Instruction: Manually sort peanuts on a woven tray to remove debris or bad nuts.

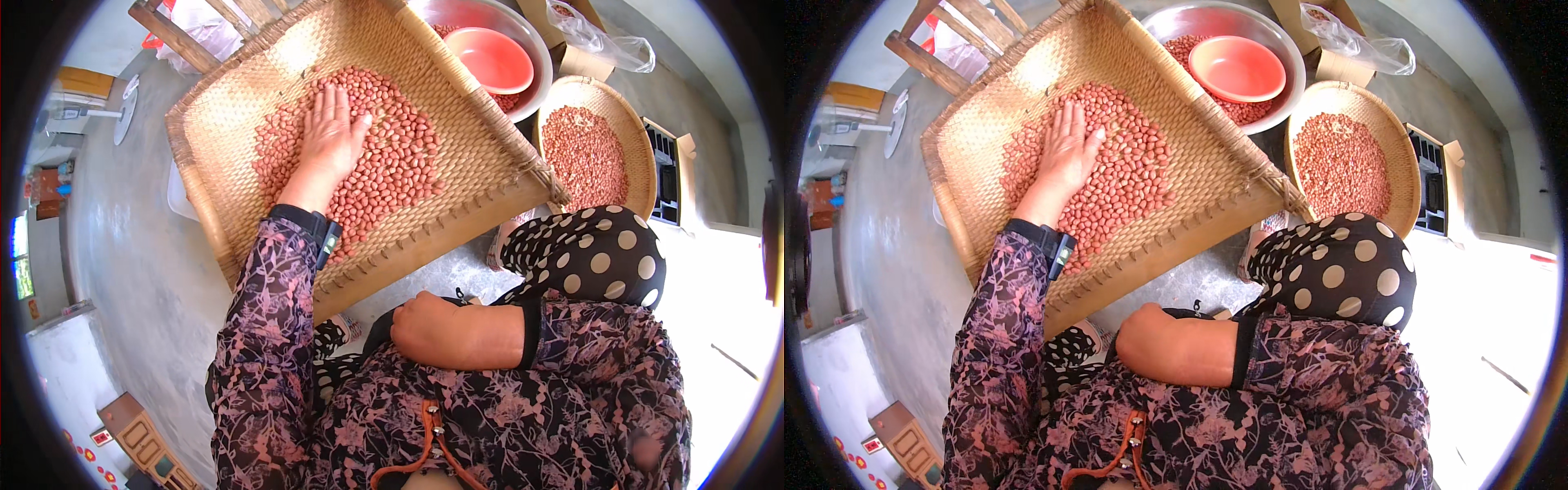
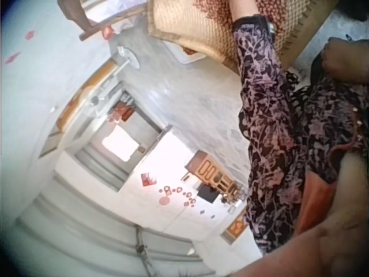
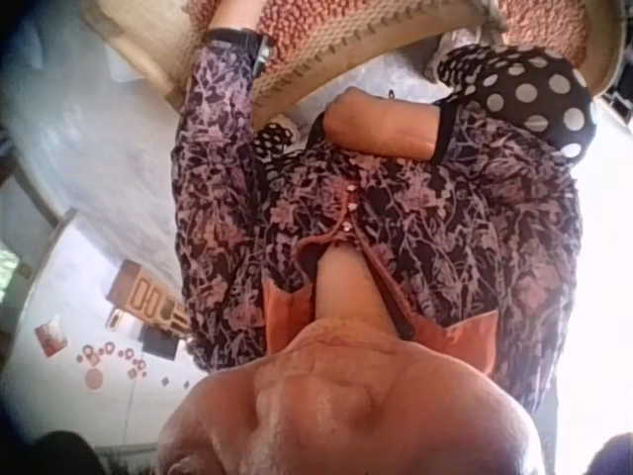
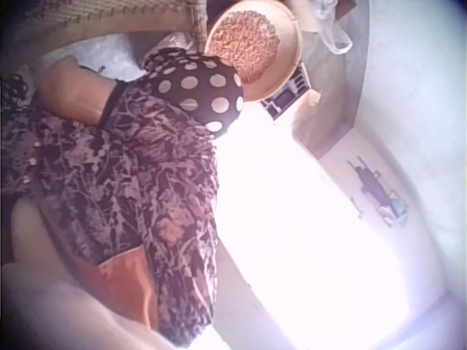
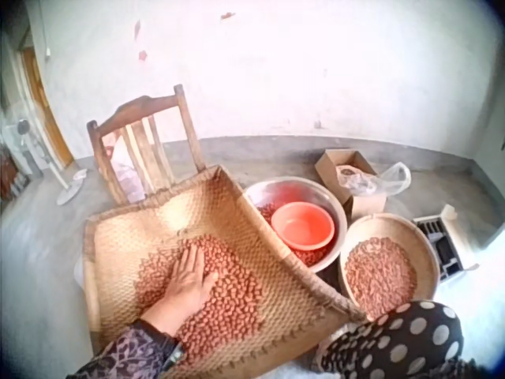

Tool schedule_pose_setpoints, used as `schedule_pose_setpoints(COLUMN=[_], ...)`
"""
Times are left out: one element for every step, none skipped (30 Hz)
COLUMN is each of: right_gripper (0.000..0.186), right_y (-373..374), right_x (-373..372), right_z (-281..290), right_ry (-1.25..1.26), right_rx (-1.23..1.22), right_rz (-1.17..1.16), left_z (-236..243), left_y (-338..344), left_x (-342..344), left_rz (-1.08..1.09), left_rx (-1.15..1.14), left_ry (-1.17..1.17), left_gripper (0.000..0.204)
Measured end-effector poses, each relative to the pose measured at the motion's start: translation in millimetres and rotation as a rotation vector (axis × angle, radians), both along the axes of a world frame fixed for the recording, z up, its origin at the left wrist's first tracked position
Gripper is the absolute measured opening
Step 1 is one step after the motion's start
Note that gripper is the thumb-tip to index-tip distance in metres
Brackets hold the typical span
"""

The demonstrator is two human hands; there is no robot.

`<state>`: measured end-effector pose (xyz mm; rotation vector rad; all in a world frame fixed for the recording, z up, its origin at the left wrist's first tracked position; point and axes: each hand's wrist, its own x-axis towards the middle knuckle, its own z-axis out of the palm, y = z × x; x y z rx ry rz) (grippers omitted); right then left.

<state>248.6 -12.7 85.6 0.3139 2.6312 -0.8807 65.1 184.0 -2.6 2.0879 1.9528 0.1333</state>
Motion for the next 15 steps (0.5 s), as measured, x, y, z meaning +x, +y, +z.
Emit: schedule_pose_setpoints(right_gripper=[0.014,0.014,0.014,0.014,0.014,0.014,0.014,0.015,0.015,0.015,0.015,0.015,0.015,0.015,0.015], right_y=[0,1,0,0,-1,-1,-2,-3,-3,-3,-3,-4,-5,-6,-5], right_x=[-2,-4,-6,-7,-7,-9,-10,-11,-10,-10,-10,-9,-9,-9,-8], right_z=[-1,-3,-3,-4,-4,-4,-4,-3,-3,-2,-1,0,1,2,4], right_ry=[0.011,0.021,0.02,0.016,0.013,0.019,0.024,0.032,0.031,0.025,0.022,0.021,0.007,-0.006,-0.004], right_rx=[-0.003,-0.005,-0.007,-0.034,-0.061,-0.06,-0.009,0.042,0.043,0.048,0.054,0.056,0.079,0.103,0.104], right_rz=[0.0,-0.002,0.003,-0.006,-0.016,-0.008,0.02,0.049,0.045,0.042,0.042,0.039,0.056,0.074,0.072], left_z=[4,-1,-5,-4,-4,-5,-10,-14,-15,-15,-14,-13,-10,-7,2], left_y=[-4,-3,-1,0,3,8,10,8,5,2,-2,-5,-10,-15,-21], left_x=[7,13,17,22,30,32,35,36,42,42,41,40,33,26,19], left_rz=[-0.01,-0.036,-0.06,-0.077,-0.074,-0.07,-0.069,-0.07,-0.085,-0.085,-0.082,-0.085,-0.058,-0.029,0.002], left_rx=[-0.029,0.022,0.075,0.111,0.108,0.103,0.095,0.103,0.099,0.073,0.047,0.048,0.038,0.029,-0.04], left_ry=[-0.003,-0.015,-0.027,-0.063,-0.063,-0.058,-0.054,-0.046,-0.045,-0.052,-0.057,-0.057,-0.053,-0.049,-0.035], left_gripper=[0.075,0.075,0.074,0.074,0.074,0.073,0.072,0.072,0.072,0.072,0.073,0.073,0.074,0.075,0.076])
